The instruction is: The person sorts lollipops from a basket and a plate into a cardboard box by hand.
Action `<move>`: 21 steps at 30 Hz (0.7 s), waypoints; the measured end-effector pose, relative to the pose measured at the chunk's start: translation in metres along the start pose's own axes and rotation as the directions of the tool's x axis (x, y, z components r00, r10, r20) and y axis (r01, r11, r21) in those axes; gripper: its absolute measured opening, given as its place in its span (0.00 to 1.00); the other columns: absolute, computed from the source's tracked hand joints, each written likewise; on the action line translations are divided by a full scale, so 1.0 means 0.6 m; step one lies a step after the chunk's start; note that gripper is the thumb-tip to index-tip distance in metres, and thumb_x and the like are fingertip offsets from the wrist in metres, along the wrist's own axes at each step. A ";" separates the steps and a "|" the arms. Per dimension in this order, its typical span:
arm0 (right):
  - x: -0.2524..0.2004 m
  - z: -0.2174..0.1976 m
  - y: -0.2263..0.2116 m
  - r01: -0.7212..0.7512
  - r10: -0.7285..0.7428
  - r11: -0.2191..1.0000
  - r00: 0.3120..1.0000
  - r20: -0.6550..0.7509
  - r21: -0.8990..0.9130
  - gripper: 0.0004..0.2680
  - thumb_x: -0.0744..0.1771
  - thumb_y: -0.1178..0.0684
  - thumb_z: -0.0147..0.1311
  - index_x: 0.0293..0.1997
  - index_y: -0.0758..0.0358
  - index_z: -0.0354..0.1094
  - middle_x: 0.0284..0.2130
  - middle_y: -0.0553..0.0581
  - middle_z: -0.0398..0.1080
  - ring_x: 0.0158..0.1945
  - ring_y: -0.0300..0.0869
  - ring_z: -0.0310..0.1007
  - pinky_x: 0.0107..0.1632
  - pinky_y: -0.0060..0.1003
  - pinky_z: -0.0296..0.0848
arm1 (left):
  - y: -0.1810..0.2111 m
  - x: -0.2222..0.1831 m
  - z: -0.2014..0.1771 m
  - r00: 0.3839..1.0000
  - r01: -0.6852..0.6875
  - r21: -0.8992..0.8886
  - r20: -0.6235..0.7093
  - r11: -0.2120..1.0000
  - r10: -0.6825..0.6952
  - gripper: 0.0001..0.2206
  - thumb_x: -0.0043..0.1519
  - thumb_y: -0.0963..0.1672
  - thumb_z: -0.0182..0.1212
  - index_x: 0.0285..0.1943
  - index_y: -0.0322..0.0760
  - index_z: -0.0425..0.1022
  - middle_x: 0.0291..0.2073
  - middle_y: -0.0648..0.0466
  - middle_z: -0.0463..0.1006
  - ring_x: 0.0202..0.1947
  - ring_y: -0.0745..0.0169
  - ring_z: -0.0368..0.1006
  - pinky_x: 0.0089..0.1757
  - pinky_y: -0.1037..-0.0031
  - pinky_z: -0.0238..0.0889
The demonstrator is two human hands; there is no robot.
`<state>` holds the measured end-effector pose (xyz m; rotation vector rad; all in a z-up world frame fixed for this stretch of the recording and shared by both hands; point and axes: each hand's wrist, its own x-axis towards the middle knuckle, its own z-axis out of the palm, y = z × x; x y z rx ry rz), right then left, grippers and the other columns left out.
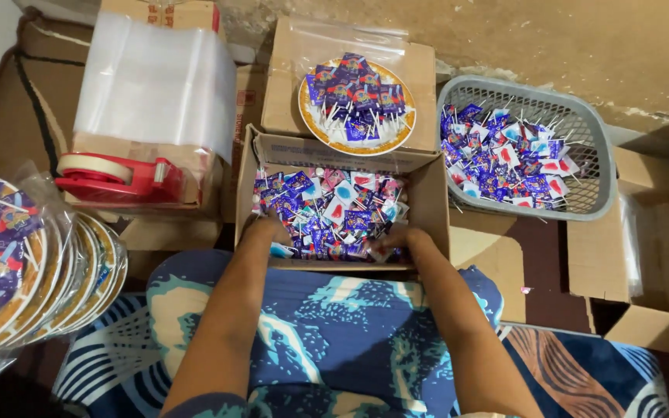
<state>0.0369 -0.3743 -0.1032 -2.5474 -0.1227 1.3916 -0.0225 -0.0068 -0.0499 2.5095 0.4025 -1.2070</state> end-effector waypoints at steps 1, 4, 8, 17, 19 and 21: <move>-0.009 0.001 -0.013 0.000 0.000 1.000 1.000 0.001 0.001 0.35 0.55 0.30 0.70 0.61 0.65 0.71 0.58 0.66 0.72 0.64 0.57 0.70 0.65 0.51 0.70 | 0.009 -0.033 -0.019 1.000 0.000 0.001 0.001 1.000 0.000 0.54 0.48 0.56 0.74 0.77 0.34 0.41 0.73 0.33 0.56 0.74 0.34 0.50 0.65 0.41 0.50; -0.049 0.000 -0.050 0.039 -0.050 0.998 0.975 0.215 0.055 0.34 0.58 0.26 0.70 0.63 0.58 0.70 0.56 0.64 0.74 0.62 0.52 0.73 0.60 0.53 0.71 | 0.032 -0.072 -0.035 0.987 -0.096 0.100 0.136 0.990 0.082 0.55 0.41 0.53 0.83 0.77 0.35 0.53 0.71 0.40 0.63 0.71 0.38 0.59 0.63 0.46 0.57; -0.153 0.003 -0.119 0.207 -0.261 0.935 0.952 0.162 0.289 0.29 0.57 0.41 0.76 0.58 0.70 0.71 0.51 0.69 0.75 0.59 0.59 0.73 0.60 0.53 0.72 | 0.057 0.026 0.040 0.946 -0.261 0.094 0.222 0.961 0.235 0.49 0.47 0.51 0.78 0.76 0.34 0.52 0.67 0.35 0.65 0.55 0.38 0.72 0.51 0.52 0.69; -0.088 -0.028 -0.156 0.431 -0.151 0.260 0.902 -0.405 0.864 0.35 0.61 0.62 0.68 0.73 0.64 0.44 0.49 0.71 0.69 0.49 0.56 0.76 0.52 0.52 0.80 | 0.037 0.092 0.035 0.840 -0.540 -0.739 -0.438 0.404 0.321 0.33 0.54 0.35 0.67 0.69 0.31 0.55 0.58 0.28 0.68 0.58 0.36 0.69 0.54 0.55 0.71; -0.050 -0.027 -0.128 0.468 -0.081 0.175 0.884 -0.461 0.866 0.35 0.63 0.59 0.68 0.75 0.63 0.42 0.51 0.74 0.69 0.51 0.56 0.76 0.55 0.52 0.78 | 0.028 0.110 0.037 0.830 -0.536 -0.833 -0.492 0.134 0.263 0.28 0.58 0.32 0.59 0.68 0.28 0.55 0.51 0.27 0.69 0.50 0.40 0.73 0.47 0.61 0.77; 0.036 -0.007 -0.068 0.516 -0.028 0.106 0.856 -0.516 0.850 0.28 0.62 0.68 0.64 0.69 0.62 0.53 0.47 0.71 0.72 0.47 0.57 0.80 0.49 0.52 0.83 | 0.024 0.126 0.033 0.861 -0.507 -0.818 -0.468 0.272 0.198 0.27 0.58 0.32 0.60 0.67 0.31 0.58 0.49 0.30 0.73 0.48 0.41 0.77 0.46 0.61 0.79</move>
